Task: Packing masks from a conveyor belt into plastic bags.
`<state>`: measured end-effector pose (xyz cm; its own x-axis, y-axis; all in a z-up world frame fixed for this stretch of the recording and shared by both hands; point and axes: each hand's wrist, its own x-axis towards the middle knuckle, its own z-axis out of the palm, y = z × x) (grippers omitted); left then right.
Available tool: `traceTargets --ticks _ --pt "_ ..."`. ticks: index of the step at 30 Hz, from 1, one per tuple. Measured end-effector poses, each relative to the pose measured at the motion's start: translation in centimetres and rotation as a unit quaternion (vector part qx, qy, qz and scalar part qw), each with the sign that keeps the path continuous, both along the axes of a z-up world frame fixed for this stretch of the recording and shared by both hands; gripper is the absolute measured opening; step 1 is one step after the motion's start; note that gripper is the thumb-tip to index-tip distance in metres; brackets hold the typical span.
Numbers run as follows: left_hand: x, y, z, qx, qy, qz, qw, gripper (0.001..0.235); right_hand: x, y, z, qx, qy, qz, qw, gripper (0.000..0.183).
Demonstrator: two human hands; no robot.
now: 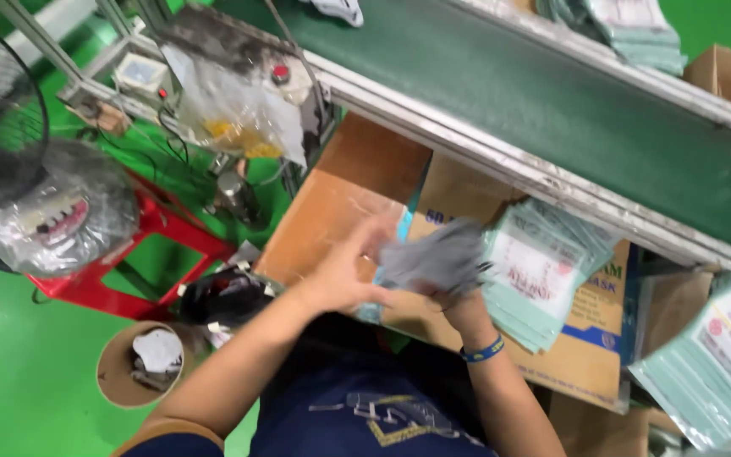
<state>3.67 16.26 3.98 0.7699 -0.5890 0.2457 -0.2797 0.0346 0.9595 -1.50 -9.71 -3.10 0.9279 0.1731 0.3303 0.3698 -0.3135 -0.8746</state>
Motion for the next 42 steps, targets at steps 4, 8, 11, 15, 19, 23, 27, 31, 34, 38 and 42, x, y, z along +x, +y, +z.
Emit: traceTargets --ticks 4,8,11,15,19,23,27,31,34,38,42 --pt "-2.6 -2.6 2.8 -0.236 0.016 -0.098 0.967 0.099 -3.3 2.4 4.3 0.242 0.108 -0.062 0.962 0.048" --pt "-3.3 -2.7 -0.7 -0.126 0.118 -0.027 0.985 0.059 -5.5 0.8 7.4 0.044 0.03 -0.046 0.998 0.054" --pt "0.7 0.4 0.0 0.001 -0.155 -0.158 0.975 0.037 -6.2 -5.1 6.0 -0.063 0.011 -0.021 0.998 0.047" --pt "5.5 0.0 1.7 0.287 0.018 -0.145 0.947 0.047 -7.2 -12.8 5.8 -0.274 0.048 -0.167 0.946 0.026" --pt "1.5 -6.0 1.3 0.231 -0.162 -0.243 0.928 0.08 -7.4 -11.5 7.8 -0.427 0.011 -0.112 0.897 0.041" --pt "-3.9 -15.6 -4.9 0.244 -0.223 -0.37 0.868 0.047 -7.6 -10.7 5.7 -0.481 -0.007 -0.125 0.868 0.043" --pt "-6.5 -18.1 -5.4 0.403 -0.274 -0.36 0.795 0.049 -7.4 -9.8 5.2 -0.526 0.02 -0.212 0.823 0.045" --pt "-6.5 -17.3 -2.3 0.423 -0.233 -0.36 0.798 0.04 -6.1 -8.4 7.7 -0.46 0.014 -0.228 0.858 0.048" --pt "-5.1 -17.7 -9.1 0.265 -0.359 -0.288 0.848 0.072 -6.0 -8.1 9.8 -0.338 0.01 -0.237 0.911 0.036" --pt "-0.1 -11.3 1.6 0.217 0.02 -0.359 0.908 0.045 -5.8 -9.9 11.3 -0.169 0.044 -0.23 0.958 0.03" --pt "2.2 -9.4 2.4 0.105 0.004 -0.266 0.958 0.032 -5.5 -9.1 15.0 -0.07 0.243 -0.165 0.953 0.026"
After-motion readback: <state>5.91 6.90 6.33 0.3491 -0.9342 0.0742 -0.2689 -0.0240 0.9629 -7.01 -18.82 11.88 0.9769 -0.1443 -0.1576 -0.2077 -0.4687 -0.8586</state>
